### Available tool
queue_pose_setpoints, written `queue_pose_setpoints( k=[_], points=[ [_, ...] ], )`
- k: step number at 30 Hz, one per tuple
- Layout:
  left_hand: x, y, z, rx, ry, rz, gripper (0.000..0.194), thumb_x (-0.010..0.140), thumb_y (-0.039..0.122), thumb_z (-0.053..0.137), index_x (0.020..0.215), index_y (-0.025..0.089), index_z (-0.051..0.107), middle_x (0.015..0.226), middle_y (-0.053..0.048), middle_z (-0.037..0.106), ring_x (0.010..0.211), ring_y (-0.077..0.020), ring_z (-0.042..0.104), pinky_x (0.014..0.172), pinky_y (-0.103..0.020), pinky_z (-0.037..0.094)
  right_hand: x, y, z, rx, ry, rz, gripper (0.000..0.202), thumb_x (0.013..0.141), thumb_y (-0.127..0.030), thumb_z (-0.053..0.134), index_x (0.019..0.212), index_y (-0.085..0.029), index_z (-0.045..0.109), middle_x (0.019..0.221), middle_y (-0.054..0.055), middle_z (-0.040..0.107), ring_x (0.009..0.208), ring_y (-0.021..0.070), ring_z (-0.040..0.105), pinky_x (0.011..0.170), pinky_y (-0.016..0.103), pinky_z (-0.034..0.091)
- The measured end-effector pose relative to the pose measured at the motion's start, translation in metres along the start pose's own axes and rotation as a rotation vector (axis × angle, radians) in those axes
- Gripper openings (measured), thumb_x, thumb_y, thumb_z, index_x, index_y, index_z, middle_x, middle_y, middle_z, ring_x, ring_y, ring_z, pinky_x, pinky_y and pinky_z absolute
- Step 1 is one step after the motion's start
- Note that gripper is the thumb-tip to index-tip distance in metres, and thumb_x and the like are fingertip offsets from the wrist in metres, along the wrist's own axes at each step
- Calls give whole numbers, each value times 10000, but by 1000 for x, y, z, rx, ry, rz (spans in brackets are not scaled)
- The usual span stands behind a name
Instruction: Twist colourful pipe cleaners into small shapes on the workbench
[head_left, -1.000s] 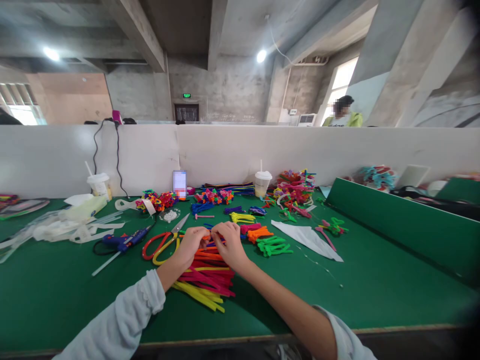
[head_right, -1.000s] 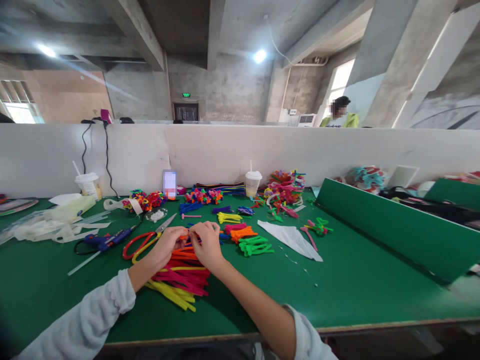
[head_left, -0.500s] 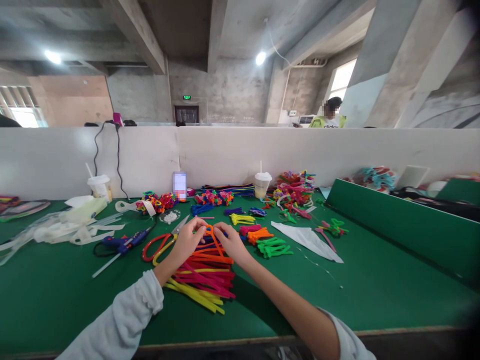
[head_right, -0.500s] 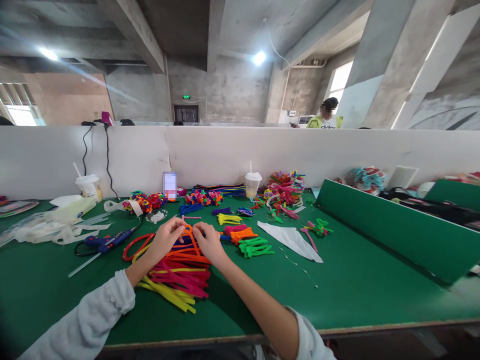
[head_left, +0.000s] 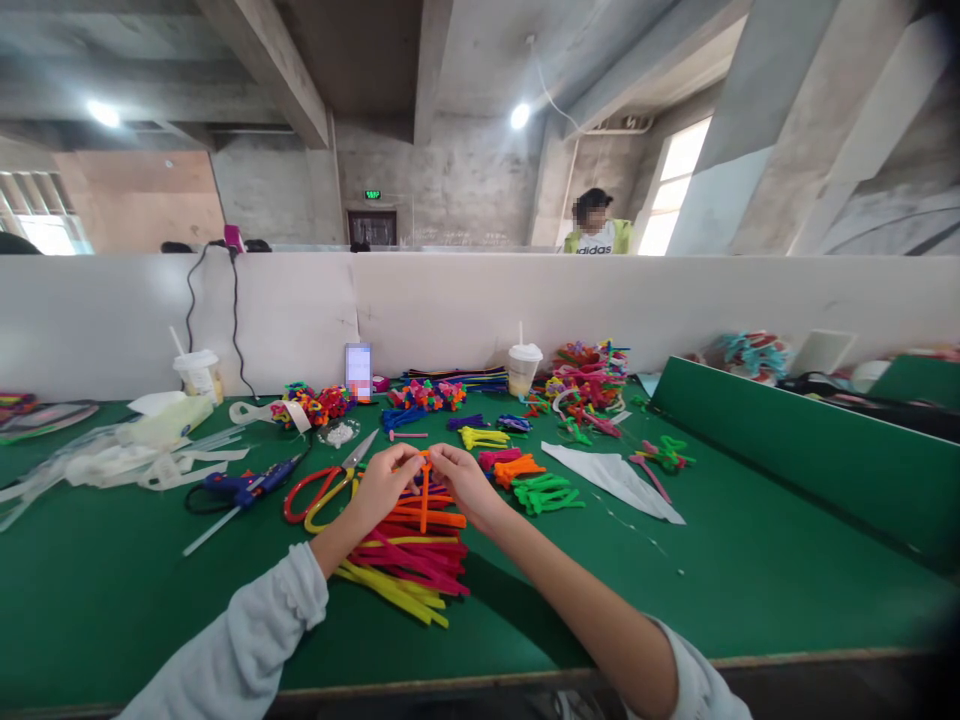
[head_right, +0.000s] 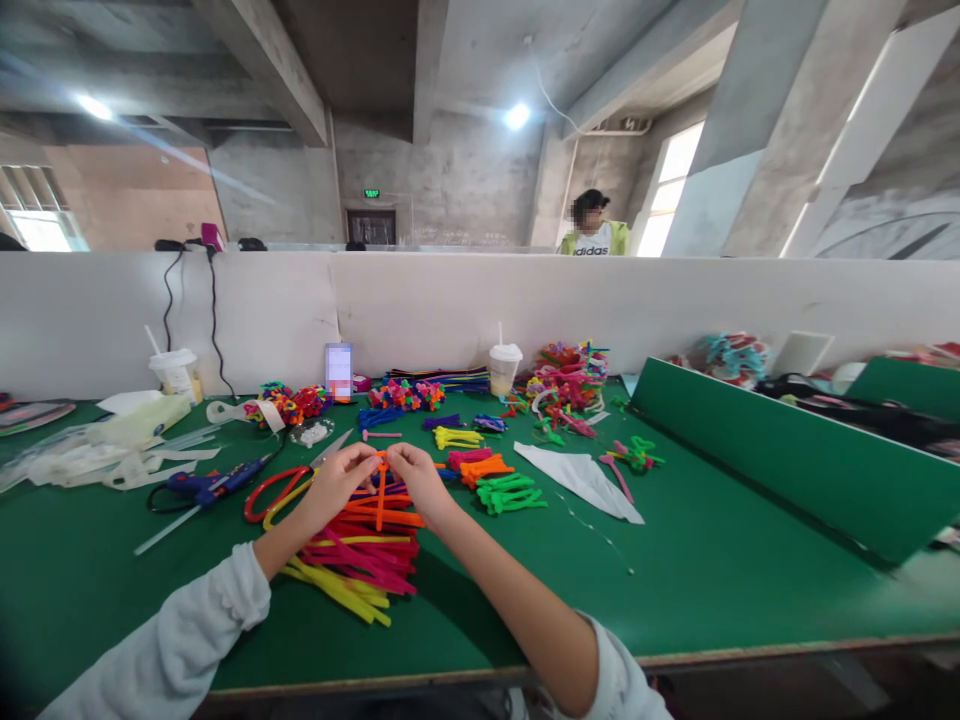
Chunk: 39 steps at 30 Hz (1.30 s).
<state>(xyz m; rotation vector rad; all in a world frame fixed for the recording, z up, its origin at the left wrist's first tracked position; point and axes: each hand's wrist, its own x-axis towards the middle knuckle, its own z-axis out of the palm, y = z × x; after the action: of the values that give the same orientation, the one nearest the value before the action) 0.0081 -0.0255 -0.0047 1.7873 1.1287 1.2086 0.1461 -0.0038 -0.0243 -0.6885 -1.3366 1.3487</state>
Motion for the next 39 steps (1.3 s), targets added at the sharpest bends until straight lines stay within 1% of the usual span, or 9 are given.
queue_pose_setpoints(
  k=[5,8,10,13,16,19,26,32,39],
  points=[
    [-2,9,2,-89,10,9,238,756,381,469,708,157,532,581,37,489,511,-95,477,501,-203,391,-2,-3,7,313,-98,130,246,626,-369,659,620,-165,522,555,-40,436,518,76,386,537,223,313],
    [-3,11,3,-118,17,14,234,773,368,443,680,160,497,556,42,458,508,-91,448,491,-197,376,-3,-5,10,373,-143,158,246,627,-369,655,637,-170,512,579,-29,470,541,89,430,558,234,345],
    [-3,10,3,-78,27,30,233,778,358,436,662,162,486,544,43,443,510,-92,441,491,-197,374,-3,-6,10,344,-160,153,243,634,-371,643,644,-172,504,592,-27,474,548,94,438,564,241,353],
    [-3,7,2,-6,67,60,214,775,347,444,679,163,494,587,35,469,527,-94,465,513,-202,402,-2,-6,7,242,-126,112,253,639,-385,633,634,-173,495,578,-38,441,529,85,401,547,234,337],
    [-3,5,4,-54,98,45,175,755,338,473,779,166,486,708,16,522,527,-90,510,510,-216,452,-2,-4,5,173,-74,102,279,631,-413,631,627,-171,493,561,-47,410,510,75,357,523,223,311],
    [-2,3,5,-74,118,44,175,741,323,494,807,160,488,747,0,537,557,-101,547,502,-225,484,-1,-1,4,133,-60,97,291,645,-432,609,636,-169,488,556,-51,392,508,73,342,523,219,304],
    [-3,-5,3,-46,228,105,198,764,330,485,837,154,540,759,-26,574,700,-144,582,625,-275,524,1,2,2,-127,-55,-73,254,710,-414,547,664,-174,475,586,-44,407,555,90,368,553,229,302],
    [-2,-7,4,-87,203,54,214,751,339,500,830,147,555,736,-15,569,627,-130,581,586,-259,523,2,4,-1,-234,-11,-160,237,736,-399,500,649,-188,435,587,-43,378,556,98,350,531,229,295],
    [1,-4,0,-126,110,-29,207,722,333,523,786,143,572,692,2,577,575,-123,577,595,-257,520,0,4,-1,-276,-4,-173,190,744,-363,484,673,-192,444,593,-42,367,550,98,327,510,221,285]
  ],
)
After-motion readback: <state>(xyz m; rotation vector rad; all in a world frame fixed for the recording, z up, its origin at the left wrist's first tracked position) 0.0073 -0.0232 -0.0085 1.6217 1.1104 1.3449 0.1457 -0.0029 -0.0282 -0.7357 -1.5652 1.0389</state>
